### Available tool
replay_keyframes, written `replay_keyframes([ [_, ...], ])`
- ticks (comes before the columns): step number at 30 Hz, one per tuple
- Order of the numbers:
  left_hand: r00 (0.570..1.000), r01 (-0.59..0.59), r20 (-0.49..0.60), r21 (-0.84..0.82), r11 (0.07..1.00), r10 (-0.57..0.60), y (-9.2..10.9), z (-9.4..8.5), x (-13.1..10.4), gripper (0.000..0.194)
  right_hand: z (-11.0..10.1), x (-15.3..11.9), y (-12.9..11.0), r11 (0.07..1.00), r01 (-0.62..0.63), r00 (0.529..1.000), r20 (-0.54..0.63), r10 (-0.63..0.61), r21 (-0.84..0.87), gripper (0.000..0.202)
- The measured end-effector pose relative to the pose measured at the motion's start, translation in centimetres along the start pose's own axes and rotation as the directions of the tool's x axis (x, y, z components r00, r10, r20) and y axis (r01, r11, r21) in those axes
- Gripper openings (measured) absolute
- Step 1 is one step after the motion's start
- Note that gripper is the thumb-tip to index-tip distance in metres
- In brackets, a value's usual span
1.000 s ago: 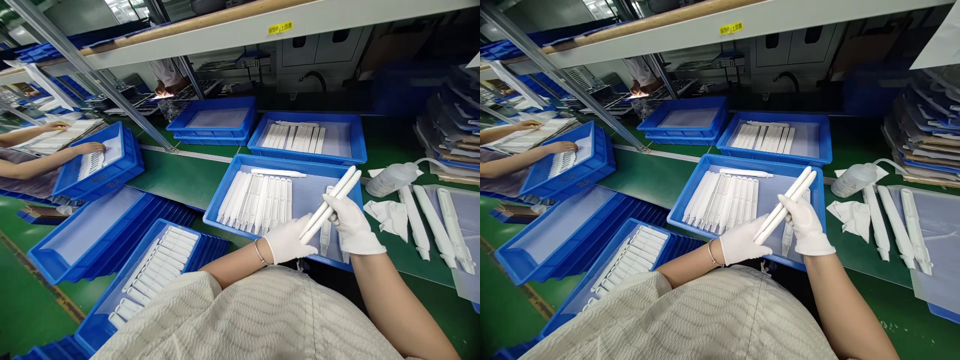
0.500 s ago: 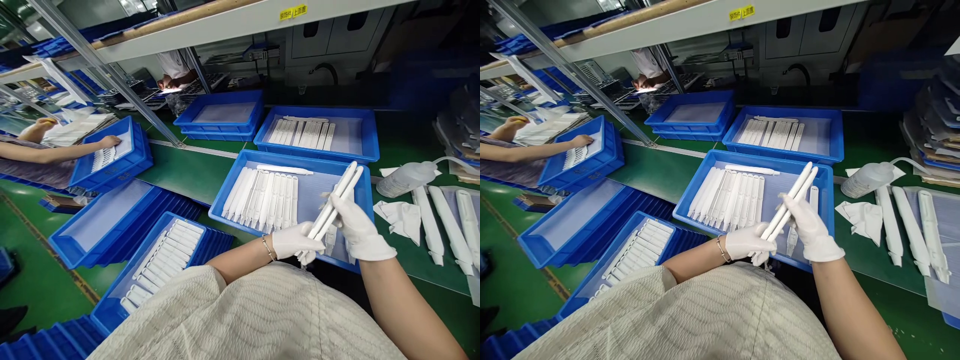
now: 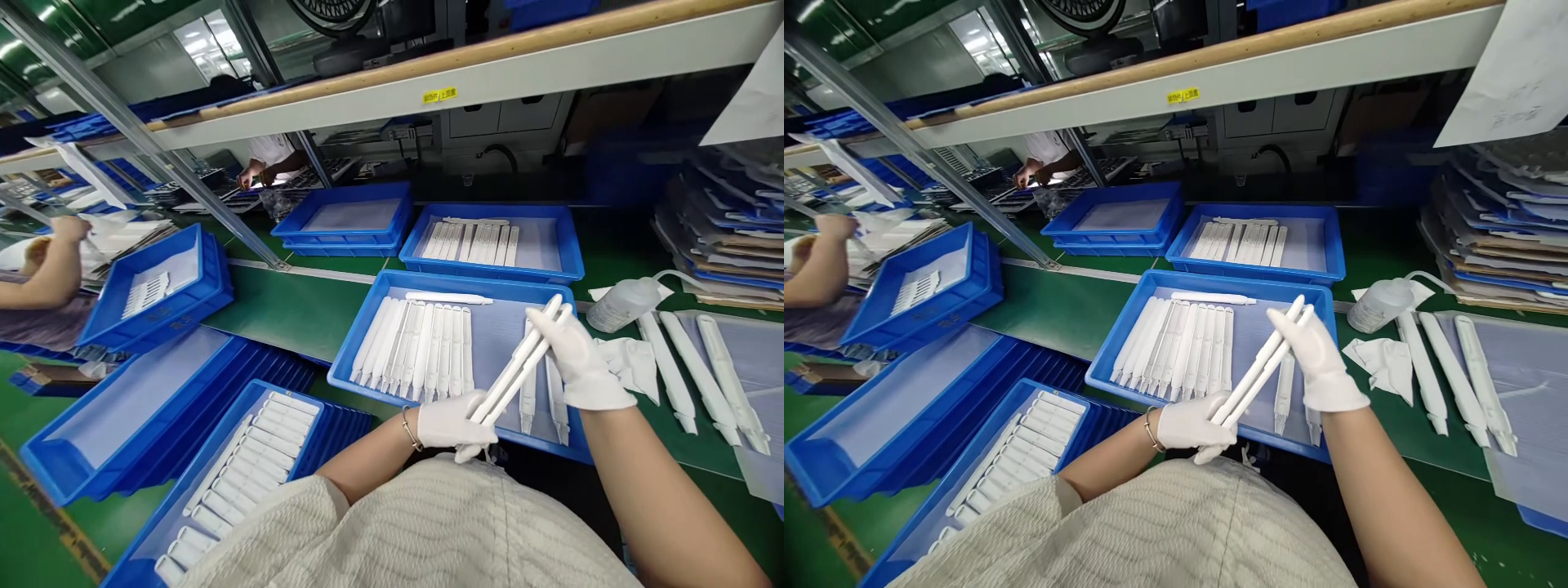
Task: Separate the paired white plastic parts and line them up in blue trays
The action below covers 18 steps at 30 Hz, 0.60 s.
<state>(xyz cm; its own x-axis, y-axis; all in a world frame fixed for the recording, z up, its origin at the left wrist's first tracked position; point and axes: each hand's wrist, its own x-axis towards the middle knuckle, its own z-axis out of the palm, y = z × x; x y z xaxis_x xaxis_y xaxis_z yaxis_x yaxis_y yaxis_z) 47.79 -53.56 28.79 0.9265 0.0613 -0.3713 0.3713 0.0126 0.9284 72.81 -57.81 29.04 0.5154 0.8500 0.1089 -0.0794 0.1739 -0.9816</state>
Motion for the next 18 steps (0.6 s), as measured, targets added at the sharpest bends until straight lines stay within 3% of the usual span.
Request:
replay_keyframes([
  [4, 0.998, -0.007, 0.056, 0.012, 1.000, 0.007, -0.8, -0.2, 0.0, 0.031, -1.6, 1.4, -1.7, 1.000, -0.017, 0.986, -0.168, 0.017, 0.005, 0.052],
  [9, 1.000, -0.005, -0.001, 0.062, 0.998, 0.005, -0.7, -0.2, -0.5, 0.025, -1.5, 0.6, -2.0, 0.986, 0.027, 0.971, -0.237, 0.013, 0.166, 0.062],
  [12, 0.983, 0.060, -0.180, 0.090, 0.994, -0.043, -0.6, 0.1, -0.6, 0.030, -1.0, -0.6, -1.4, 0.964, 0.042, 0.997, -0.080, -0.022, 0.261, 0.071],
  [14, 0.942, 0.096, -0.328, 0.064, 0.993, -0.070, -0.8, 0.3, -0.3, 0.040, -0.8, -1.2, -1.0, 0.973, 0.034, 0.999, 0.007, -0.036, 0.227, 0.063],
  [18, 0.837, 0.052, -0.547, 0.118, 0.992, 0.021, -1.2, 0.6, 0.6, 0.044, -1.0, -1.8, -0.7, 0.988, -0.022, 1.000, -0.008, 0.024, 0.154, 0.055],
])
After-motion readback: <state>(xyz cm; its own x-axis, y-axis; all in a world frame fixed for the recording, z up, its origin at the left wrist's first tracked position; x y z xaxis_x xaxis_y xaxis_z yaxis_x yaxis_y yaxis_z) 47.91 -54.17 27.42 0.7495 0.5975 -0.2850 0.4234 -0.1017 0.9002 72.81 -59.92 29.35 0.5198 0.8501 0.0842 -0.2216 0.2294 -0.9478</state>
